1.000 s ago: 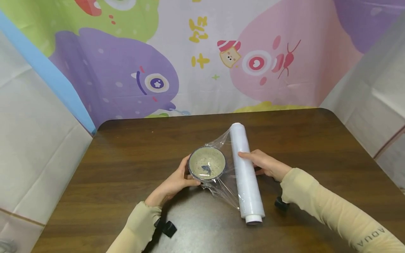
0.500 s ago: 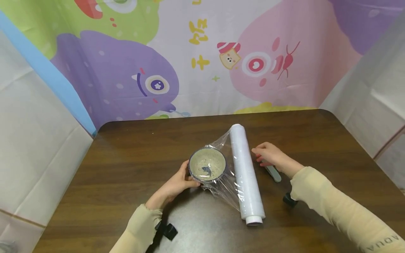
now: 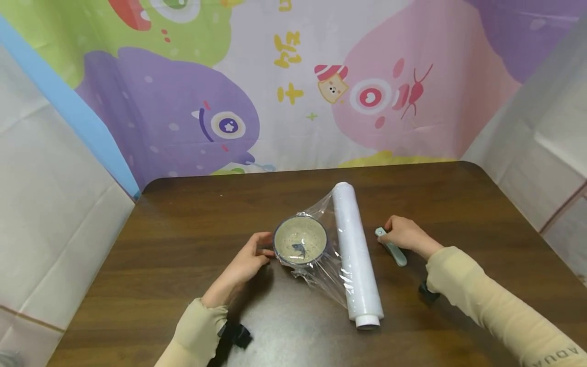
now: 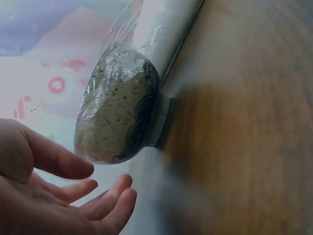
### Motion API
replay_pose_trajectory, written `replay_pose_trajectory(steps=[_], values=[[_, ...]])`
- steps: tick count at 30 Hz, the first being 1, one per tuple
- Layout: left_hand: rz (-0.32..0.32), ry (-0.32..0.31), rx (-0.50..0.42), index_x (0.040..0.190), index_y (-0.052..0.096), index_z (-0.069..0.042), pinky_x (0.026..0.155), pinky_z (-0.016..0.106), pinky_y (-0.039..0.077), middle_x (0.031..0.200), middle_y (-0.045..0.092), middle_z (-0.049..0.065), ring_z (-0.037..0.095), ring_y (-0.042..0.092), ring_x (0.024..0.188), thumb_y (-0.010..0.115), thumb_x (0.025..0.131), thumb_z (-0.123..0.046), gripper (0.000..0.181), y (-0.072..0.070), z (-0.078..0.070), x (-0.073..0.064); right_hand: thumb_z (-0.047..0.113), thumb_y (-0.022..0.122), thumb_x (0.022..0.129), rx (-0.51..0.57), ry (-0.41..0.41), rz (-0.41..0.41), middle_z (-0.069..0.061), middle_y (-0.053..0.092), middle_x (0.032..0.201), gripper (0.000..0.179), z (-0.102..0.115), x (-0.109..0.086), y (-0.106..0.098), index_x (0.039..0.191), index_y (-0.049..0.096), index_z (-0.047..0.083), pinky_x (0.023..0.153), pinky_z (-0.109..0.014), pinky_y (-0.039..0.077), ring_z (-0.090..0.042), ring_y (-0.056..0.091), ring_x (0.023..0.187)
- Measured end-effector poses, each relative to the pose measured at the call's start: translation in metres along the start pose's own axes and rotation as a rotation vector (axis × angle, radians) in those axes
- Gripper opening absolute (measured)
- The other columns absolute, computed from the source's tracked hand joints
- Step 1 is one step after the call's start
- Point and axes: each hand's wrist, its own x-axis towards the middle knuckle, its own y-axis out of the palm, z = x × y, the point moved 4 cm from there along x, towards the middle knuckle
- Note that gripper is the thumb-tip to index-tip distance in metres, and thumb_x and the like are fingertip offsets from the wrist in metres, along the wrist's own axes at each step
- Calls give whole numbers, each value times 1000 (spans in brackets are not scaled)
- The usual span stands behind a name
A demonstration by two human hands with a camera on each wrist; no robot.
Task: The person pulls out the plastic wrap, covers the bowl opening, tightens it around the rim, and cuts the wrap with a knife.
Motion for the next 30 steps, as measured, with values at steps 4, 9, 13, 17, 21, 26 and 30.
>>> replay_pose_trajectory(steps=[4,9,13,17,21,26,30], values=[[-37,14,73,129,38,2,88,38,42,134,40,20,34,49,114,38,83,15,48,-6,-9,1,20,65,78,19,14,7,-19,56,91,37,-2,2,3,99,50,-7,58,-29,44,-24,53,75],[-50,22,62,130,36,2,93,44,39,135,38,21,34,45,117,40,86,10,45,-12,-19,5,14,62,78,65,31,10,-14,54,79,22,-2,3,5,85,52,-4,55,-28,43,-21,51,67],[-66,22,82,129,38,2,92,43,39,132,37,21,34,45,115,45,87,6,43,-13,-27,9,12,59,80,102,60,34,-6,47,69,15,1,4,3,75,50,1,52,-26,41,-17,46,60],[-100,43,135,127,41,0,91,42,41,129,36,20,33,46,113,51,87,2,42,-14,-38,15,16,60,84,131,37,3,-11,55,82,22,13,2,-7,91,57,-5,55,-26,43,-18,50,67],[-104,59,173,127,42,-2,93,44,40,129,37,20,33,44,115,53,87,-1,42,-14,-48,20,19,60,86,153,-11,-49,-17,59,96,36,28,-1,-18,108,56,-9,61,-27,45,-21,53,76],[-104,73,219,126,43,-3,94,44,39,129,40,18,33,44,115,55,86,-4,42,-14,-59,21,21,61,85,200,-52,-100,-16,61,96,40,40,-6,-28,110,55,-9,66,-30,48,-20,56,80],[-109,115,227,125,46,-2,98,43,37,128,46,16,32,45,116,56,86,-6,40,-13,-71,21,21,62,86,283,-88,-115,-16,62,94,39,51,-10,-31,109,54,-9,67,-34,53,-17,61,73]])
